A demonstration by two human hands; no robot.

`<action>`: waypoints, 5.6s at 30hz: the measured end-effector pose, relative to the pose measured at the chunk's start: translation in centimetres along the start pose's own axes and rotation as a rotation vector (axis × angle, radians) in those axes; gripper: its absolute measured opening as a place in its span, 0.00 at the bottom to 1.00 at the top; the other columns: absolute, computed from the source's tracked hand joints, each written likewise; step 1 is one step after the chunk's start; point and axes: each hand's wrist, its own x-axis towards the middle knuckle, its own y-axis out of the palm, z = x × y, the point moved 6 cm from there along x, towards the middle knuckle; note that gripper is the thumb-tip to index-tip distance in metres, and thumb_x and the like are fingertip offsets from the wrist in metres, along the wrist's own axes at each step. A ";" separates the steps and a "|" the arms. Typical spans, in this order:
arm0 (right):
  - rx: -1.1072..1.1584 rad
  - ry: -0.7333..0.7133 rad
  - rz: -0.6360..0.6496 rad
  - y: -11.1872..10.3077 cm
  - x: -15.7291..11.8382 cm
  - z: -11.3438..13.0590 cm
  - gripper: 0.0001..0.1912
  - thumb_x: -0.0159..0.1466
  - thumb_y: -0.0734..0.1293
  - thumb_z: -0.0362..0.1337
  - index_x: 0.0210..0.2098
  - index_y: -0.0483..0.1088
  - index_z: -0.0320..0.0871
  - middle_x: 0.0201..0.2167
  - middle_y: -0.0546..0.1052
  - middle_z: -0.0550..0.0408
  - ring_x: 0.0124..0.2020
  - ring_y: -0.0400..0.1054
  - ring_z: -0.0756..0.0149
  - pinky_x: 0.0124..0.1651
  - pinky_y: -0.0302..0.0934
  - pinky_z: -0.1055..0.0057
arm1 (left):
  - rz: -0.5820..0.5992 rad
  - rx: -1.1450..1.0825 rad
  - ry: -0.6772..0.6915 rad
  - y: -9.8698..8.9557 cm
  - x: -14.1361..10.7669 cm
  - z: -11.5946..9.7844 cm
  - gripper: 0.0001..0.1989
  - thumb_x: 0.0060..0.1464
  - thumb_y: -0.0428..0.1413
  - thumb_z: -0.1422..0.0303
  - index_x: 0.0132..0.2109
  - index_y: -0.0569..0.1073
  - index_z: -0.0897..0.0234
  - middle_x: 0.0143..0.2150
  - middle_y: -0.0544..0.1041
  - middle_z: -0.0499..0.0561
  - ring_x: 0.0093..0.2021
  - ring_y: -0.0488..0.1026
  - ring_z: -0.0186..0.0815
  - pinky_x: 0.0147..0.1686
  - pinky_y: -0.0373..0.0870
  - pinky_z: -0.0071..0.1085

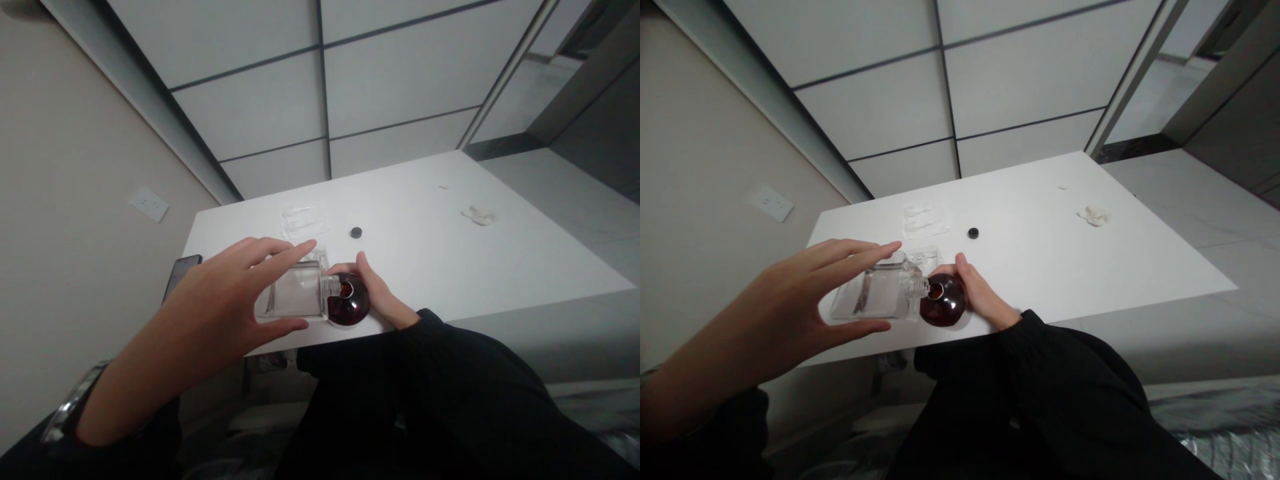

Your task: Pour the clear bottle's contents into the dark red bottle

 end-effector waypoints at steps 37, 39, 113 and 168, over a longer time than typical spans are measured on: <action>-0.028 0.003 -0.001 -0.1 0.1 -0.1 0.48 0.58 0.55 0.81 0.35 0.81 0.43 0.30 0.82 0.51 0.32 0.76 0.62 0.40 0.68 0.66 | 0.017 0.044 0.017 -0.2 0.3 -0.3 0.32 0.64 0.57 0.46 0.69 0.69 0.55 0.60 0.80 0.55 0.55 0.78 0.50 0.47 0.77 0.41; -0.029 0.008 0.002 -0.1 0.1 -0.2 0.48 0.58 0.55 0.81 0.36 0.81 0.43 0.30 0.83 0.51 0.32 0.76 0.62 0.40 0.68 0.66 | 0.029 0.042 -0.003 -0.2 0.3 -0.2 0.31 0.64 0.57 0.47 0.69 0.69 0.54 0.60 0.80 0.54 0.56 0.78 0.50 0.47 0.77 0.40; -0.016 -0.023 -0.004 0.0 0.1 -0.1 0.45 0.63 0.56 0.77 0.35 0.81 0.42 0.29 0.82 0.53 0.31 0.75 0.64 0.40 0.67 0.68 | 0.018 -0.035 0.044 -0.6 0.6 -0.8 0.19 0.65 0.59 0.57 0.60 0.70 0.54 0.60 0.79 0.52 0.58 0.77 0.45 0.58 0.75 0.42; -0.026 -0.003 -0.026 -0.5 0.0 -0.6 0.46 0.61 0.54 0.79 0.37 0.81 0.44 0.33 0.83 0.52 0.36 0.77 0.61 0.46 0.68 0.64 | 0.033 -0.043 0.050 -1.1 1.0 -1.0 0.18 0.68 0.55 0.54 0.61 0.73 0.49 0.63 0.77 0.49 0.63 0.74 0.48 0.62 0.74 0.47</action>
